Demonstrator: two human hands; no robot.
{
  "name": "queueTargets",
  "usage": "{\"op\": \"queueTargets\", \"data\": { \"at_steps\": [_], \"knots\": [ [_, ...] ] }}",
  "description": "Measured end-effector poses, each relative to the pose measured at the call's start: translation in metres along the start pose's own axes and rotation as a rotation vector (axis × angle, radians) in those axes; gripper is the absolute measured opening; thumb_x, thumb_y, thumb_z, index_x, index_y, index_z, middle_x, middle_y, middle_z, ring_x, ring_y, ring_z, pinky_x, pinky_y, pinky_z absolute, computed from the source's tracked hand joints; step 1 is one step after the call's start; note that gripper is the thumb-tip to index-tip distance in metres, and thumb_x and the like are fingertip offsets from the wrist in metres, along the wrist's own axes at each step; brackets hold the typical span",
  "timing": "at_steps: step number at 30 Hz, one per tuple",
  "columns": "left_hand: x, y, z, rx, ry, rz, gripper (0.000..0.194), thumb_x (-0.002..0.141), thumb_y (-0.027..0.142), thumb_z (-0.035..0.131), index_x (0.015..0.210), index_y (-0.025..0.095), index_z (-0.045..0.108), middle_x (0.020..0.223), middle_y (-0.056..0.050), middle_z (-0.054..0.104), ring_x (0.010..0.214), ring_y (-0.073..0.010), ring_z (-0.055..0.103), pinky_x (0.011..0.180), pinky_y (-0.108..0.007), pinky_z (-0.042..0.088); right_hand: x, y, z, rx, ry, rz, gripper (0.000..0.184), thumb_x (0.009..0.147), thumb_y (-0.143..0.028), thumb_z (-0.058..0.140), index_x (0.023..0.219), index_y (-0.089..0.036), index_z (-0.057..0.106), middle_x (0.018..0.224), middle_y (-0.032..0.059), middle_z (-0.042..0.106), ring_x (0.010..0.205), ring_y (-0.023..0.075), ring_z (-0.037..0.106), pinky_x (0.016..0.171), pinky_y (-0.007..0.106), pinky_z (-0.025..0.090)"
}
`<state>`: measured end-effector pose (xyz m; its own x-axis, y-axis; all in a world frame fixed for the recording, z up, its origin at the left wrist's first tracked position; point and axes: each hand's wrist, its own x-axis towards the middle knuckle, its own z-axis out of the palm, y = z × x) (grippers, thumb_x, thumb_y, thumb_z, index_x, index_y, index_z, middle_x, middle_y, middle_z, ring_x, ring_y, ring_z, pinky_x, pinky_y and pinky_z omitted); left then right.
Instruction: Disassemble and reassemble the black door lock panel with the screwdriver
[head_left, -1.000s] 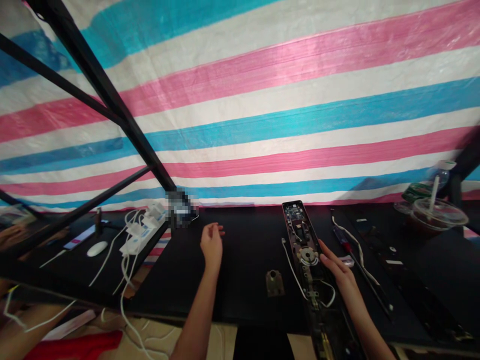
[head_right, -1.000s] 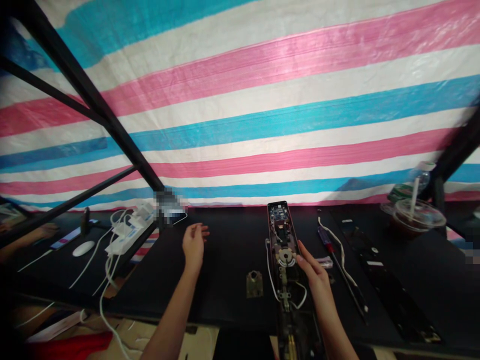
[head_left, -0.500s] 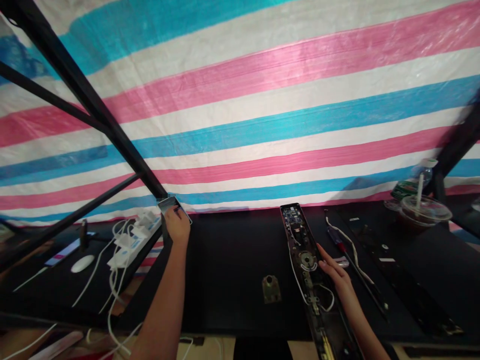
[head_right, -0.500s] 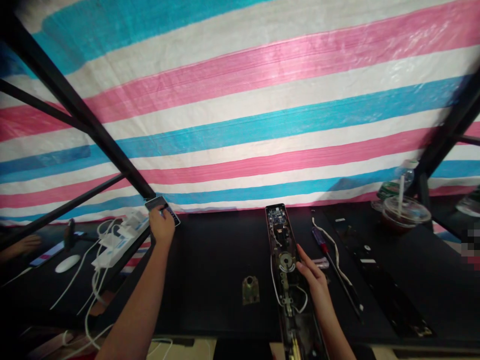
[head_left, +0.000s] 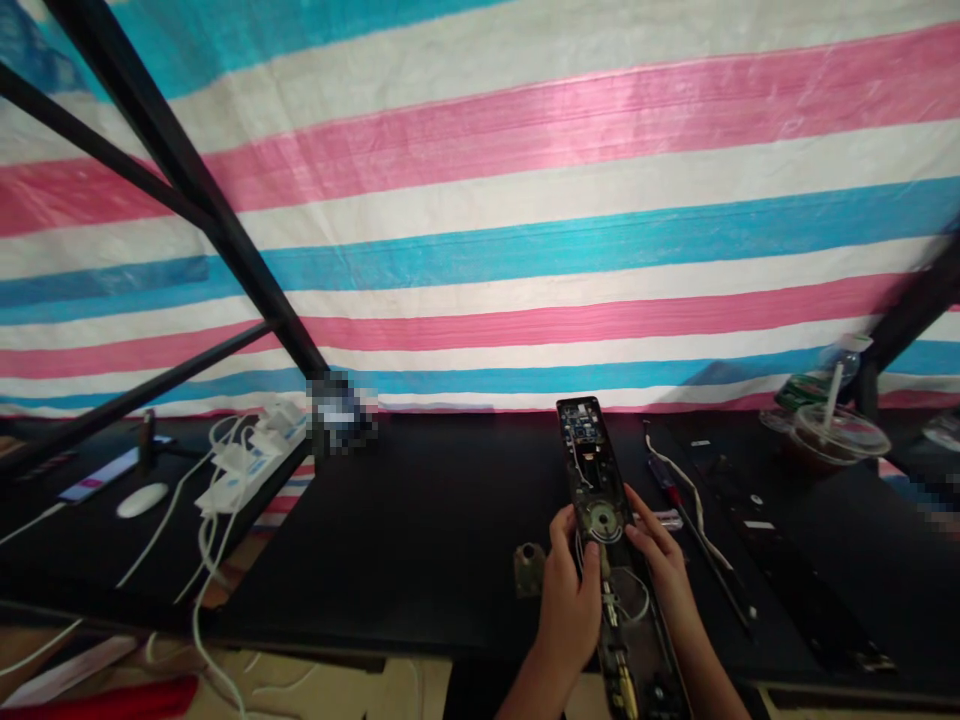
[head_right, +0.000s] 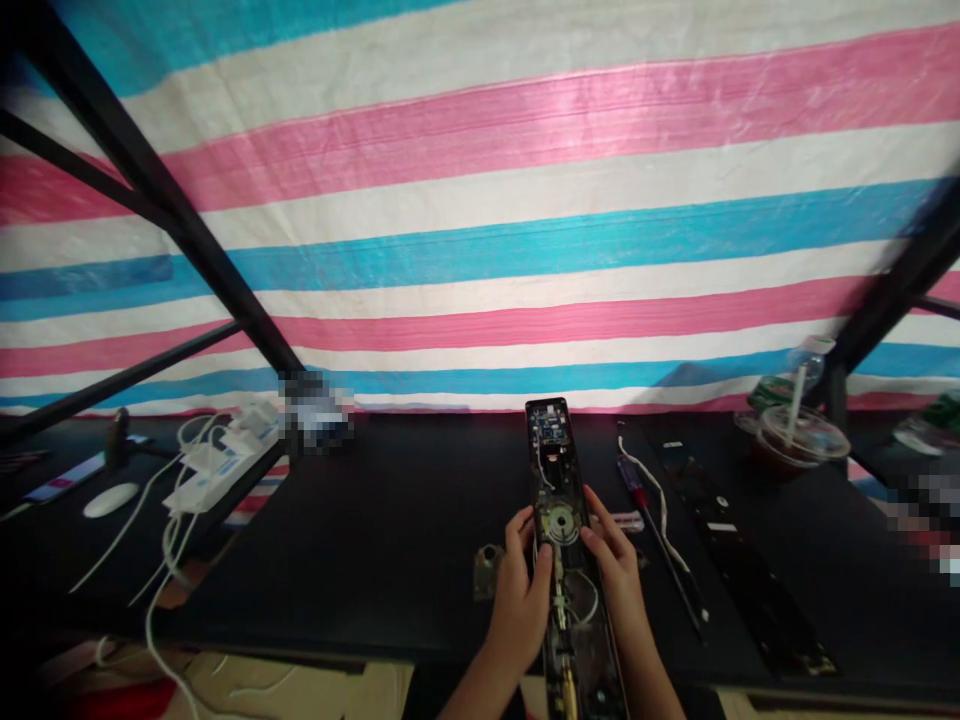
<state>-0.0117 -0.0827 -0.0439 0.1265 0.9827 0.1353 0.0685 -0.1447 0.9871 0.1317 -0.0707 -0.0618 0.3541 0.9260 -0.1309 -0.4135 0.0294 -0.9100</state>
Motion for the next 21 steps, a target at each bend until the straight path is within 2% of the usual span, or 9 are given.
{"op": "queueTargets", "data": {
  "at_steps": [3,7,15,21],
  "knots": [
    [-0.0001,-0.0023,0.0011,-0.004,0.015,0.003,0.039,0.104,0.039,0.041,0.138,0.022,0.048,0.139,-0.011,0.061,0.129,-0.0236,0.057,0.110,-0.040,0.041,0.0015,0.0024,-0.0024,-0.011,0.009,-0.030,0.066,0.067,-0.045,0.085,0.129,-0.027,0.071,0.104,0.0041,0.079,0.106,0.0306,0.071,0.092,0.038,0.056],
    [0.0016,-0.0031,-0.0023,0.013,0.030,0.012,0.040,0.104,0.040,0.041,0.139,0.022,0.049,0.137,-0.011,0.061,0.126,-0.0238,0.058,0.108,-0.039,0.042,0.0009,0.0027,-0.0032,-0.005,-0.023,0.001,0.070,0.071,-0.044,0.083,0.136,-0.028,0.065,0.117,0.0043,0.076,0.112,0.0310,0.069,0.096,0.040,0.054],
    [-0.0010,-0.0014,-0.0024,0.022,0.045,0.020,0.040,0.103,0.039,0.045,0.138,0.021,0.049,0.135,-0.012,0.063,0.124,-0.0245,0.060,0.107,-0.039,0.043,-0.0026,0.0006,-0.0009,-0.002,-0.031,0.005,0.068,0.071,-0.043,0.084,0.135,-0.028,0.065,0.117,0.0046,0.076,0.108,0.0286,0.071,0.091,0.036,0.056],
    [-0.0026,-0.0018,-0.0019,-0.022,0.034,-0.012,0.038,0.103,0.040,0.044,0.136,0.020,0.047,0.130,-0.013,0.066,0.119,-0.0239,0.063,0.103,-0.038,0.045,-0.0083,-0.0037,0.0030,0.004,-0.038,-0.001,0.067,0.069,-0.042,0.085,0.133,-0.029,0.067,0.114,0.0044,0.077,0.104,0.0291,0.072,0.095,0.039,0.055]
  ]
}}
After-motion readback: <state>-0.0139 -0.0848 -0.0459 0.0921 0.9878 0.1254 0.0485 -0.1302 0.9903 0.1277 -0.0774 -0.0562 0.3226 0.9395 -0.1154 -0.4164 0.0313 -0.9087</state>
